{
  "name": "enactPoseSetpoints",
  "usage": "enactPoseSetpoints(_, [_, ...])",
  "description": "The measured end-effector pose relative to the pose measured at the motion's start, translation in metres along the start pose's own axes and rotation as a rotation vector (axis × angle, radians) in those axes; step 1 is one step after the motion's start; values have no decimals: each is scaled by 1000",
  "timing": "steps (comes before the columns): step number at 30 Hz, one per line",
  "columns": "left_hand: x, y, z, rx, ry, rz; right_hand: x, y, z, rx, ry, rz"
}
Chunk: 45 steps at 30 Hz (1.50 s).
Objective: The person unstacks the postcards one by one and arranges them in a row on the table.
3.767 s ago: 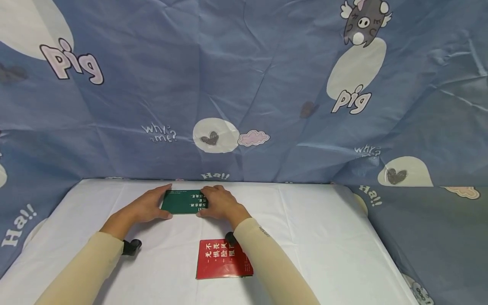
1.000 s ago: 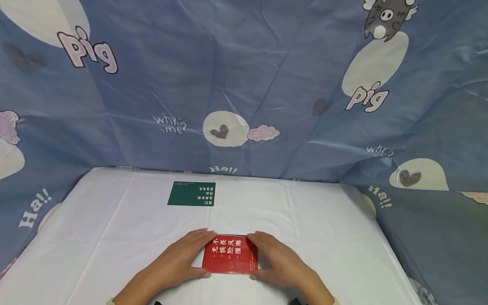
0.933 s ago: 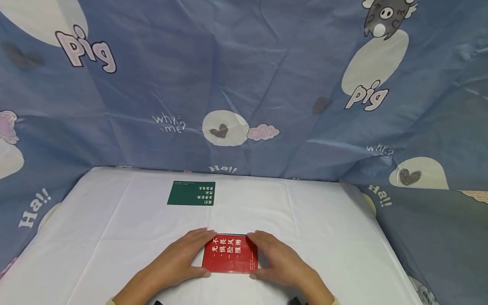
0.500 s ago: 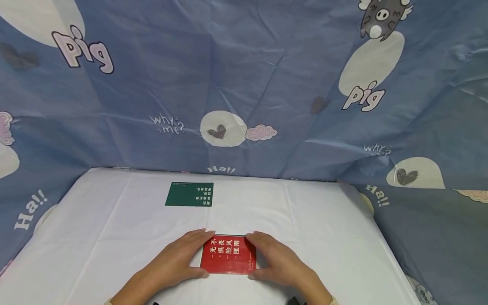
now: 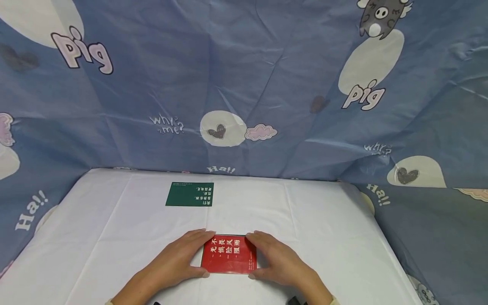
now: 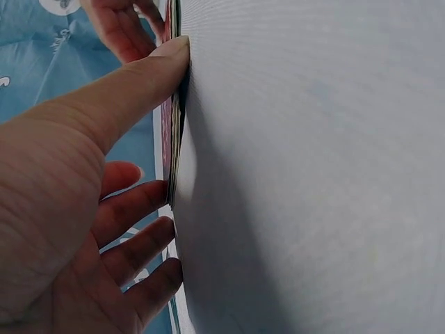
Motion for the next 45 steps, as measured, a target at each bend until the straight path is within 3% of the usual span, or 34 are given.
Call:
enactPoseSetpoints(13, [-1,1,0,-37,8,-18,0,-1,-1,7,-5,6])
enactPoseSetpoints(34, [-2,1,-5,0,-34,11,-2,-2,1,-20,-8,19])
enactPoseSetpoints(45, [0,2,3,3,-20,9,5,-5,2,-52,-9,19])
Point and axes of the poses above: each hand's wrist, its own x-axis away from the middle knuckle, its own y-axis out of the palm, z = x × y, the point moved 8 cm from there along -x, towards the middle knuckle, and after that the axes turned 1 degree about -y, right-handed, at the moved point
